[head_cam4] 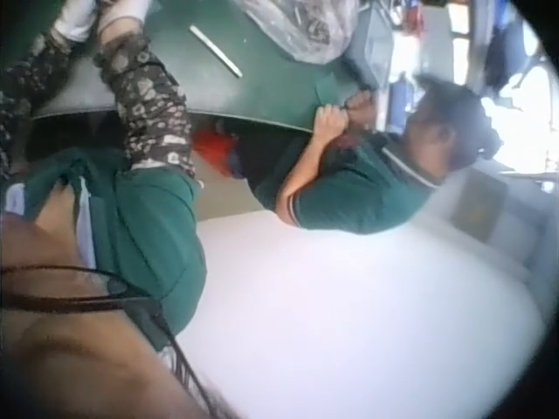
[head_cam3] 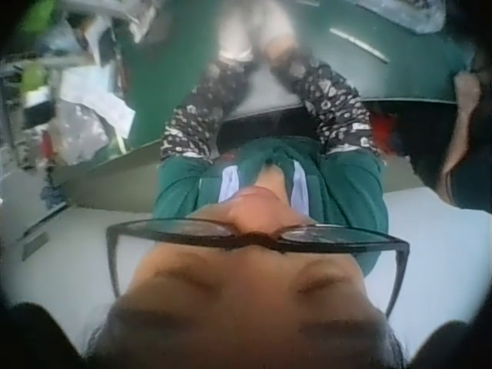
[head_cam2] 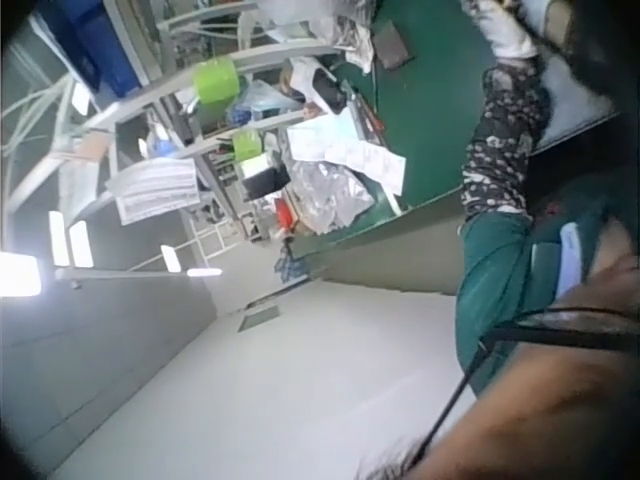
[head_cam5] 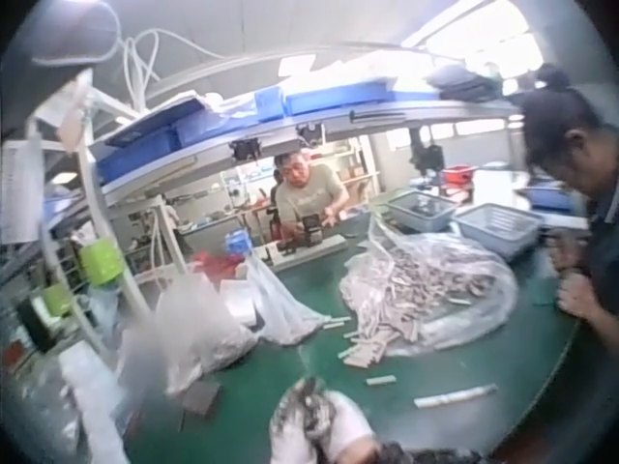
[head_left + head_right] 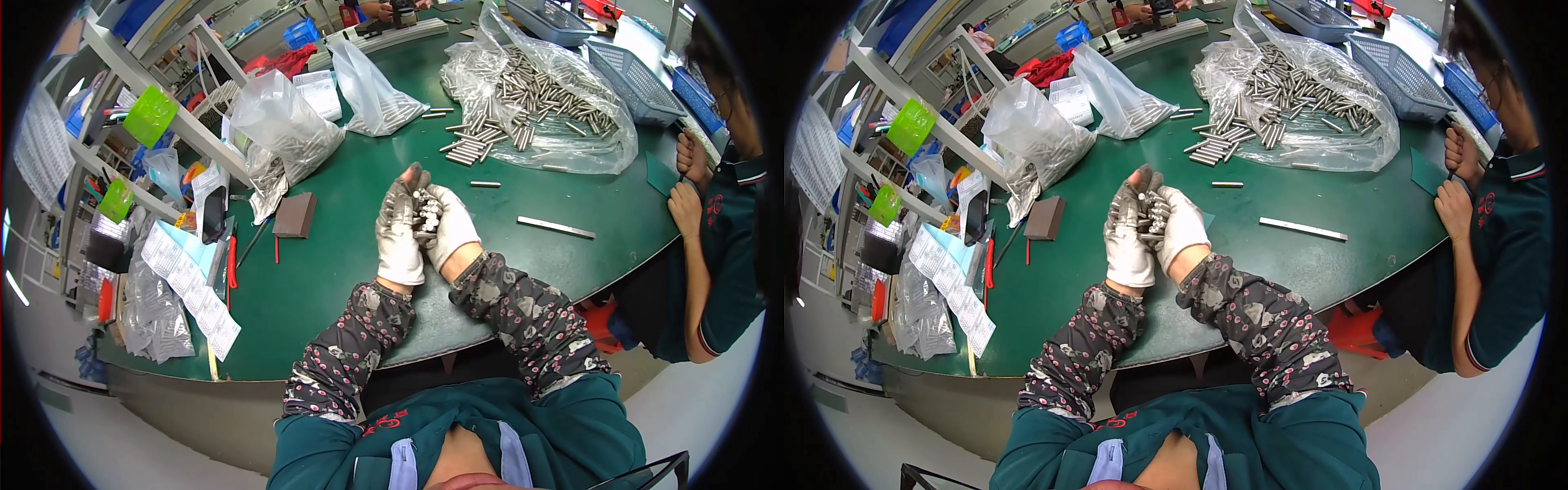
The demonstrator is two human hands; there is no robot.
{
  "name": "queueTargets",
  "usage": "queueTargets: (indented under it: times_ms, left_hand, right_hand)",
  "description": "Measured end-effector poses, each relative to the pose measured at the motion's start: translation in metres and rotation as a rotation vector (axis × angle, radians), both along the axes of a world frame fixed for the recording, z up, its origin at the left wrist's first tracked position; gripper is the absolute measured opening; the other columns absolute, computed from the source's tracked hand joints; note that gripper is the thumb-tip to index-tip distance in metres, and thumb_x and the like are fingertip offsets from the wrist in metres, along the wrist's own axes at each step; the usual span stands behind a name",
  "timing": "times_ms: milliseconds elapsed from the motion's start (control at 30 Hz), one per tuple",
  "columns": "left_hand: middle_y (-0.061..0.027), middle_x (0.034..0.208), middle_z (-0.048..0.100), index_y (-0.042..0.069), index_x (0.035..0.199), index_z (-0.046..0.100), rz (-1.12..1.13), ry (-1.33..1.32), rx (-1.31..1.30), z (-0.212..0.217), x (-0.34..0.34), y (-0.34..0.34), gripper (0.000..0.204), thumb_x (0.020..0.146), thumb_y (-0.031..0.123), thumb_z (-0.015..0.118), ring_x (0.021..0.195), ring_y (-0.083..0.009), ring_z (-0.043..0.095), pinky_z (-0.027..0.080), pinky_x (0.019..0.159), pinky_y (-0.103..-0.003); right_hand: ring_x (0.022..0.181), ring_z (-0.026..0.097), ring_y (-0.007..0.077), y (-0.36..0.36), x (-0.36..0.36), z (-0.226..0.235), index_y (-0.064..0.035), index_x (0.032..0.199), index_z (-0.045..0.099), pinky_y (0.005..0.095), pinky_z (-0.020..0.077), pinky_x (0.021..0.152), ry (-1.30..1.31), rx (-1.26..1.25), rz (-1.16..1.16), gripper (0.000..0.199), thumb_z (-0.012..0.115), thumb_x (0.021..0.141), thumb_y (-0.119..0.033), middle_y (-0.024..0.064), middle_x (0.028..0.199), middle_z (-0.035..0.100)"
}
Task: Polishing and inspecting small metal pins using a sanding block at an industrial workbench.
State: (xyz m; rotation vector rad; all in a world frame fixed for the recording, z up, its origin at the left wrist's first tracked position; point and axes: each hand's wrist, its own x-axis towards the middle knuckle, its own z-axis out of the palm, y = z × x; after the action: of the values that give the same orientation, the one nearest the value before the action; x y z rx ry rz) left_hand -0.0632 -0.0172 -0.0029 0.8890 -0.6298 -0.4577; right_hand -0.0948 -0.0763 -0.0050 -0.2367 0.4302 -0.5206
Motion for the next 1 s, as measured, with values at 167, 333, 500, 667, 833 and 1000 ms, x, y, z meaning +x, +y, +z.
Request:
queueTargets:
  times_ms: [167,333,500,667,833,1000]
  left_hand:
    - [-0.0138,0.125,0.046,0.0,0.121,0.044,-0.056,0.123,-0.028,-0.001,0.006,0.001,0.034,0.09,0.014,0.047,0.113,-0.0235,0.047,0.039,0.096,-0.034]
    - [-0.0102,0.111,0.056,0.002,0.11,0.053,-0.083,0.184,0.059,-0.003,0.009,0.004,0.029,0.082,-0.005,0.051,0.102,-0.0182,0.054,0.044,0.089,-0.029]
    - [-0.0056,0.094,0.055,0.005,0.111,0.049,-0.078,0.374,-0.088,-0.02,0.021,0.006,0.029,0.084,-0.004,0.05,0.083,-0.0137,0.055,0.049,0.076,-0.027]
    - [-0.0012,0.088,0.054,0.003,0.11,0.05,-0.011,0.302,0.092,-0.008,0.023,0.01,0.024,0.087,0.002,0.05,0.076,-0.008,0.051,0.044,0.073,-0.019]
    - [-0.0038,0.102,0.058,0.002,0.109,0.053,0.004,0.062,0.264,-0.016,0.011,0.013,0.023,0.086,0.005,0.052,0.091,-0.0113,0.054,0.044,0.082,-0.023]
    - [-0.0052,0.108,0.057,0.002,0.11,0.052,-0.055,0.188,0.231,-0.014,0.006,0.012,0.025,0.086,0.004,0.052,0.098,-0.0131,0.053,0.043,0.087,-0.025]
  right_hand:
    - [0.064,0.057,0.0167,-0.006,0.0,-0.008,-0.0079,0.084,0.055,0.0296,0.0493,0.06,-0.044,-0.008,-0.002,0.013,0.046,0.086,-0.016,0.0037,0.073,0.059]
    - [0.065,0.058,0.016,-0.004,-0.001,-0.008,-0.0047,0.088,0.056,0.0282,0.0501,0.058,-0.065,-0.018,-0.003,0.012,0.048,0.086,-0.014,0.0046,0.078,0.06]
    - [0.063,0.059,0.0167,-0.004,0.0,-0.009,-0.0035,0.088,0.056,0.0284,0.0502,0.056,0.028,-0.03,0.013,0.013,0.049,0.085,-0.014,0.0058,0.077,0.06]
    - [0.062,0.059,0.017,0.001,-0.004,-0.001,-0.0032,0.089,0.056,0.0288,0.0506,0.055,0.048,-0.004,0.057,0.014,0.048,0.085,-0.014,0.0064,0.077,0.06]
    - [0.059,0.058,0.0173,-0.012,-0.004,-0.011,-0.0052,0.083,0.055,0.0296,0.0503,0.052,-0.044,0.038,0.132,0.015,0.046,0.086,-0.017,0.0062,0.071,0.06]
    - [0.062,0.059,0.0201,-0.015,-0.006,-0.008,-0.0022,0.083,0.054,0.0298,0.0503,0.056,-0.028,0.028,0.119,0.019,0.044,0.087,-0.018,0.0085,0.07,0.059]
